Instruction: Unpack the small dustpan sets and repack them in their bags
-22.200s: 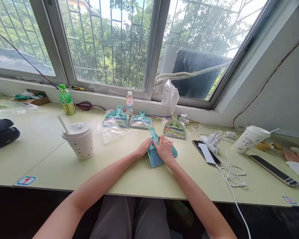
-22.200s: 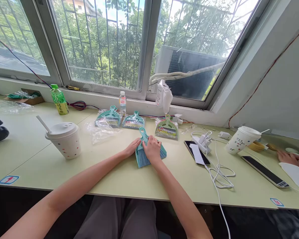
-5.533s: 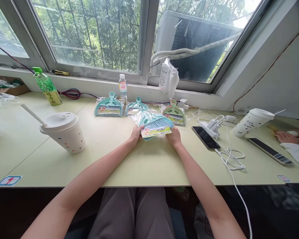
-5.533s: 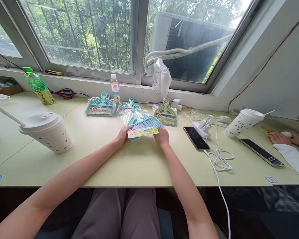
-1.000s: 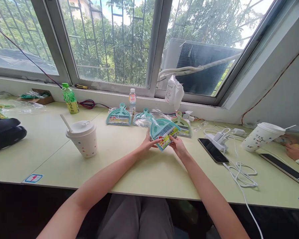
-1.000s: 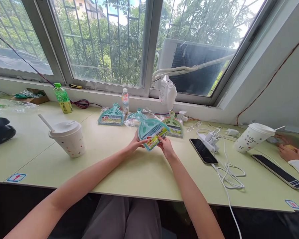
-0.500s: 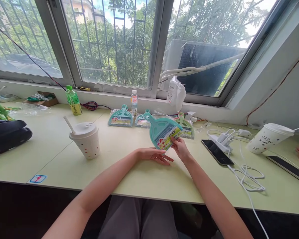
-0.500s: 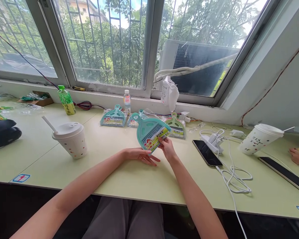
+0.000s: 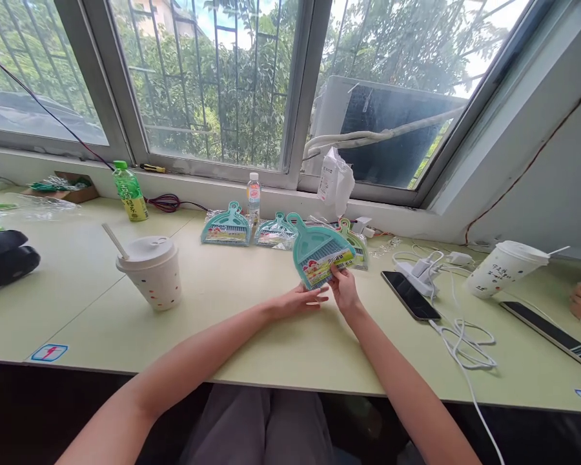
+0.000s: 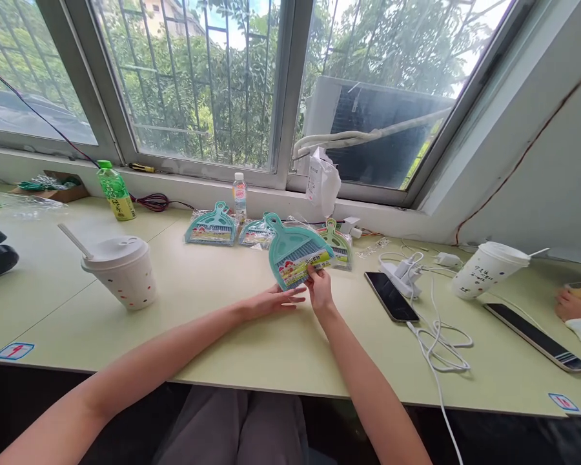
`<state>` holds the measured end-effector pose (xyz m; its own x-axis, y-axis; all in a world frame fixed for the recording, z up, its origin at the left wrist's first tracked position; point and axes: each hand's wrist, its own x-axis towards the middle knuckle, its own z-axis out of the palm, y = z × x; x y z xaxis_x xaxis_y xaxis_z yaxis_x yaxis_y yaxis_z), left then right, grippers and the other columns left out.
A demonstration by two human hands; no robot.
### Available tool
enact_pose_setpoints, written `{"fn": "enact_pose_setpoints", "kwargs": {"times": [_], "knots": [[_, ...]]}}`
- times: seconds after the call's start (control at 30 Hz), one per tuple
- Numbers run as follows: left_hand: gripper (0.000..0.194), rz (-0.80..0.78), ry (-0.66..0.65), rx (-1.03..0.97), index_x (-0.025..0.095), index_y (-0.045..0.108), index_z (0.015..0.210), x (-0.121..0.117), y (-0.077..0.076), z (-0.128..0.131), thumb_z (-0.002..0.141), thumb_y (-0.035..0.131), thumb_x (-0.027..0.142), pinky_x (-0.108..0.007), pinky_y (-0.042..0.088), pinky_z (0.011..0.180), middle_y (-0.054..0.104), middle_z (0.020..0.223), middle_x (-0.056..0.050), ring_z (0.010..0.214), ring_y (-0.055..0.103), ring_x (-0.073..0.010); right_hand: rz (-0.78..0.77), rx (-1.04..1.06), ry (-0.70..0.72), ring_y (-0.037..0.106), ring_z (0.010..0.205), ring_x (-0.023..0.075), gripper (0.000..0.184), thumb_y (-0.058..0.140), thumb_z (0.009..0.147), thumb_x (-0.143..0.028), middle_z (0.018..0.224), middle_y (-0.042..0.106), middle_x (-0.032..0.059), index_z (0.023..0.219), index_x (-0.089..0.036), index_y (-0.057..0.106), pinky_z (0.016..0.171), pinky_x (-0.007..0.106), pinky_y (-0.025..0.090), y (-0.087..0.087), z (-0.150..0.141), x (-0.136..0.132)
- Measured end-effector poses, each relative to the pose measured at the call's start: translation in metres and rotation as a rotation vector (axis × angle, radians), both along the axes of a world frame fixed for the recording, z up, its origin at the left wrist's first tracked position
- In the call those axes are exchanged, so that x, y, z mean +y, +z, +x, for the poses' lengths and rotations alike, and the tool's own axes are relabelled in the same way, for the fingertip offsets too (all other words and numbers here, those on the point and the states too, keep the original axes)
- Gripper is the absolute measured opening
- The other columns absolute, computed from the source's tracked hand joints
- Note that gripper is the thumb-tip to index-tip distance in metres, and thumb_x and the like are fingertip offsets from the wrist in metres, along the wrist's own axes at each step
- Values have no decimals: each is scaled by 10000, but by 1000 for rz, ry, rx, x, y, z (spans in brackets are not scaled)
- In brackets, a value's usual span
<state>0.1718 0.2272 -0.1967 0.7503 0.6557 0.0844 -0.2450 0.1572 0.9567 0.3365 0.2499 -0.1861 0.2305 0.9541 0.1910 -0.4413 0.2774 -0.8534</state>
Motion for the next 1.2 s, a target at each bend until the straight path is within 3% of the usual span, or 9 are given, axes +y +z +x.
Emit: {"fn": "enact_pose_setpoints", "kwargs": {"times": [0.1, 0.27, 0.4, 0.5, 0.6, 0.77, 0.9, 1.07, 1.2], "knots": [[690, 22, 4, -10, 300, 442, 1365, 3, 1, -4, 773, 706, 538, -498, 330, 1103, 406, 1488, -125, 1332, 450, -296, 72, 37, -22, 658, 1009, 194, 260, 760, 702, -331, 1015, 714, 30, 910, -223, 649, 866, 334, 571, 3, 4, 0], [726, 159, 343, -124, 245, 435, 1348, 15, 10, -7, 748, 729, 530, -505, 374, 1065, 538, 1364, -128, 1272, 497, -306, 19, -18, 25, 666, 1009, 208, 296, 767, 700, -351, 1013, 720, 23, 945, -232, 650, 879, 360, 577, -5, 2, 2], [739, 256, 480, -190, 170, 481, 1269, 21, 4, -2, 687, 773, 518, -499, 400, 1051, 582, 1284, -142, 1261, 487, -331, -130, -54, 134, 691, 927, 221, 268, 779, 675, -288, 956, 732, 46, 897, -207, 652, 851, 368, 587, -13, -1, 6], [683, 233, 480, -155, 195, 497, 1240, 24, -1, -2, 698, 758, 517, -496, 432, 1018, 600, 1252, -118, 1251, 490, -334, -198, -50, 148, 700, 844, 207, 224, 741, 705, -251, 922, 736, 47, 903, -204, 647, 786, 355, 603, -12, 5, 10], [602, 263, 481, -100, 198, 518, 1207, 25, 0, -4, 733, 724, 507, -481, 433, 1015, 600, 1249, -109, 1243, 489, -334, -232, -36, 104, 697, 759, 185, 189, 687, 780, -341, 875, 729, 25, 921, -230, 628, 702, 338, 613, -8, 14, 14], [577, 436, 602, -40, 189, 501, 1220, 27, 2, -6, 748, 703, 452, -458, 380, 1057, 558, 1279, -110, 1260, 459, -328, -256, -84, 85, 704, 800, 210, 383, 669, 768, -579, 884, 720, 51, 926, -235, 612, 691, 340, 613, -11, 23, 18], [562, 464, 599, -64, 212, 504, 1223, 29, -1, -4, 744, 702, 427, -459, 366, 1064, 556, 1281, -92, 1269, 449, -322, -241, -132, 97, 702, 844, 224, 465, 655, 734, -653, 910, 716, 53, 969, -254, 612, 723, 359, 606, -13, 24, 18], [710, 338, 519, -112, 206, 437, 1325, 31, 1, -7, 719, 726, 439, -475, 426, 997, 572, 1294, -110, 1239, 485, -341, -218, -120, 117, 693, 839, 217, 393, 651, 766, -576, 912, 717, 41, 994, -258, 621, 748, 361, 590, -6, 21, 16], [714, 248, 445, 3, 231, 451, 1336, 29, 10, -16, 728, 714, 498, -446, 502, 836, 612, 1254, -114, 1140, 557, -354, -107, -65, 197, 679, 887, 187, 278, 680, 742, -334, 983, 717, 17, 999, -241, 629, 823, 332, 568, -1, 14, 7]]}}
